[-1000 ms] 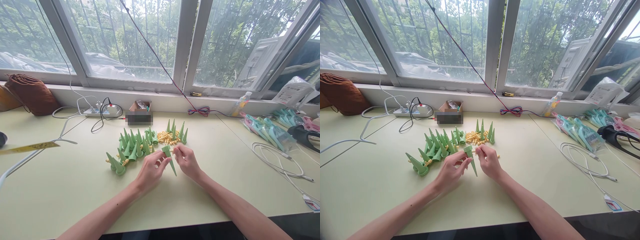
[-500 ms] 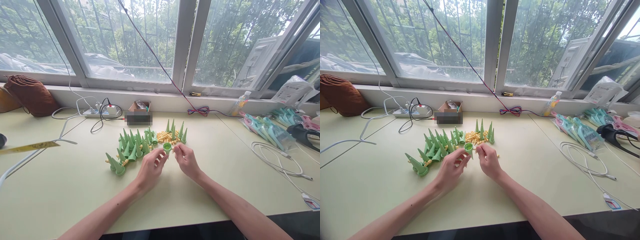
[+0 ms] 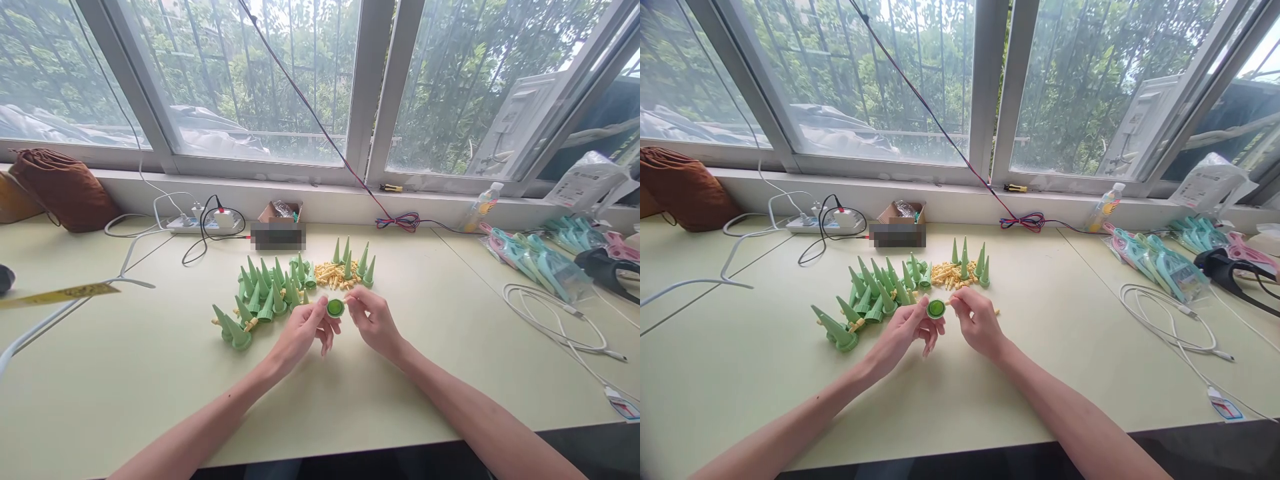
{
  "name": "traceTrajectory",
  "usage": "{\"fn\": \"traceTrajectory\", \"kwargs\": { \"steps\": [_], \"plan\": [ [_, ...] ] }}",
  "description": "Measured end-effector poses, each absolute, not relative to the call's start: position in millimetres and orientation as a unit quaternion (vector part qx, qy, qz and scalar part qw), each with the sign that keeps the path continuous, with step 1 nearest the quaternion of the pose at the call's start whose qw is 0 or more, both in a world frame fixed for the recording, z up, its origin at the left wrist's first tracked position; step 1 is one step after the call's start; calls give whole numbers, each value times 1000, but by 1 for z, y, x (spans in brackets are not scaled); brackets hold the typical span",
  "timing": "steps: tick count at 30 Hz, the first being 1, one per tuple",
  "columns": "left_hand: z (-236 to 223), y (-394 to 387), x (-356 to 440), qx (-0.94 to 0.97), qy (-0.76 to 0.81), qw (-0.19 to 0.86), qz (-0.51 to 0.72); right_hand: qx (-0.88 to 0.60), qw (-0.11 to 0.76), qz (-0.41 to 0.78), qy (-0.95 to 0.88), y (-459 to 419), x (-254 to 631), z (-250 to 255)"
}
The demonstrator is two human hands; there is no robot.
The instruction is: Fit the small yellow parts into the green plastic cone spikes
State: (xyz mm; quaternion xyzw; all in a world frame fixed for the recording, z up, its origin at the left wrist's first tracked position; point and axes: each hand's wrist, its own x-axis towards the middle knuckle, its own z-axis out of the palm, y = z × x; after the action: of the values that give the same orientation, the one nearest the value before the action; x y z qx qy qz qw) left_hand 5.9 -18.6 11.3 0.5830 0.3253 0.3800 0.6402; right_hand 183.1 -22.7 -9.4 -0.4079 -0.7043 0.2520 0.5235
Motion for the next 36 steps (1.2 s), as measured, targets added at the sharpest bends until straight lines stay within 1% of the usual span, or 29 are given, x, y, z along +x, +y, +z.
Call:
{"fn": "traceTrajectory", "kwargs": {
  "steps": [6, 13, 16, 20, 26, 30, 36],
  "plan": [
    [9, -18, 3, 598, 312, 639, 369, -408, 528, 263, -697, -23, 183, -10],
    [7, -18, 1, 671, 314, 586, 328, -414, 526, 276, -689, -21, 183, -10],
    [5, -20, 1, 704, 332, 540, 319, -418, 519, 277, -692, -20, 185, -11],
    [3, -22, 2, 748, 359, 449, 333, -424, 512, 278, -693, -20, 185, -11],
    [-5, -20, 2, 801, 347, 327, 362, -433, 503, 276, -695, -19, 185, -12],
    [-9, -18, 2, 813, 340, 285, 378, -441, 504, 270, -691, -19, 183, -12],
    [-3, -20, 4, 776, 391, 260, 422, -458, 525, 255, -671, -20, 184, -5]
  ]
}}
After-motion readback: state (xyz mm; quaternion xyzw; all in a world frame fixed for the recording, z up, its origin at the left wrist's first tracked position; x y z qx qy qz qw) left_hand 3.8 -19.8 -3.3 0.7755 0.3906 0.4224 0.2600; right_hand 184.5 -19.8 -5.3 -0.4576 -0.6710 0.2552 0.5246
